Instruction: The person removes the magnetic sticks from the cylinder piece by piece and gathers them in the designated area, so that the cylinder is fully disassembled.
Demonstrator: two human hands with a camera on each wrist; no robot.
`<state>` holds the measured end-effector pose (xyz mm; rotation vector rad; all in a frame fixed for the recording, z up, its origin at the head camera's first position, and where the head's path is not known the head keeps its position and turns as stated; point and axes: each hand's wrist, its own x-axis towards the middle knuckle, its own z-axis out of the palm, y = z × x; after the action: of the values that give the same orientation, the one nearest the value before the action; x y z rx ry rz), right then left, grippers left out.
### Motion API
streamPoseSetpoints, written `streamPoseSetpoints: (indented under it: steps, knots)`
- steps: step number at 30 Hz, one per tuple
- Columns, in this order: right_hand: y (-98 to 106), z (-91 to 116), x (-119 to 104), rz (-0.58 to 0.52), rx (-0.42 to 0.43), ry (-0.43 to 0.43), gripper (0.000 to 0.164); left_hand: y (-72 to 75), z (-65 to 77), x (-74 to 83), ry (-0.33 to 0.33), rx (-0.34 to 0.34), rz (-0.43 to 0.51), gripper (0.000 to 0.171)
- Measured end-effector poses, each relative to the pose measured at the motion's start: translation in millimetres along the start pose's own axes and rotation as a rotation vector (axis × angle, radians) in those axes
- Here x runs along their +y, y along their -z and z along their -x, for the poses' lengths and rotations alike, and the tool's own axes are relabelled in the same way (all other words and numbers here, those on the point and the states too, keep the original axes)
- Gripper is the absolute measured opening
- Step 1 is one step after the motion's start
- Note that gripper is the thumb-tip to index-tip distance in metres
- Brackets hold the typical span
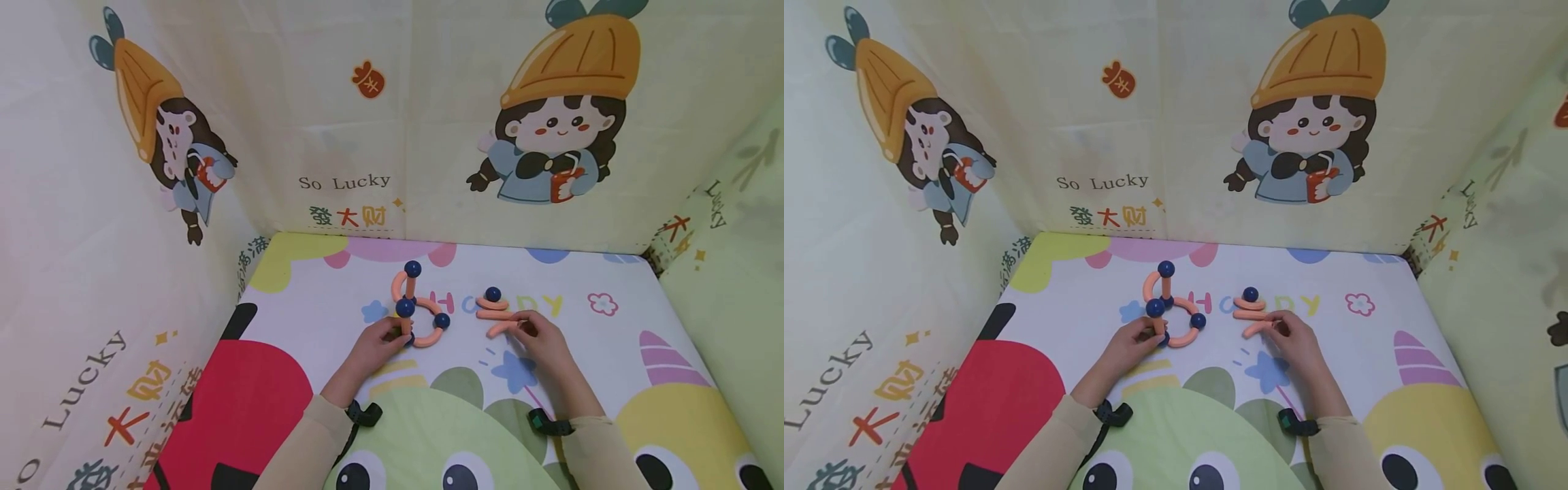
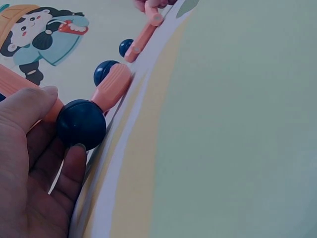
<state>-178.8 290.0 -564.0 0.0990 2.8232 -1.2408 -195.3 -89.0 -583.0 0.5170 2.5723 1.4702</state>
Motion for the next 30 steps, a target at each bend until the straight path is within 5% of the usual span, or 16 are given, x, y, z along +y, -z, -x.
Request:
streamPoseSetpoints:
  steps: [6,30]
  knots:
    - [-5.2,0.3,5.0,0.036,0.041,0.077,0.03,-0.1,0.7,0.9,0.008,0.0,0.0,0.034]
    - [-10.3,-2.4,1.4,0.106,0.095,0.143,0.028,3.2,2.1,4.5,0.007,-0.002,0.024,0.03]
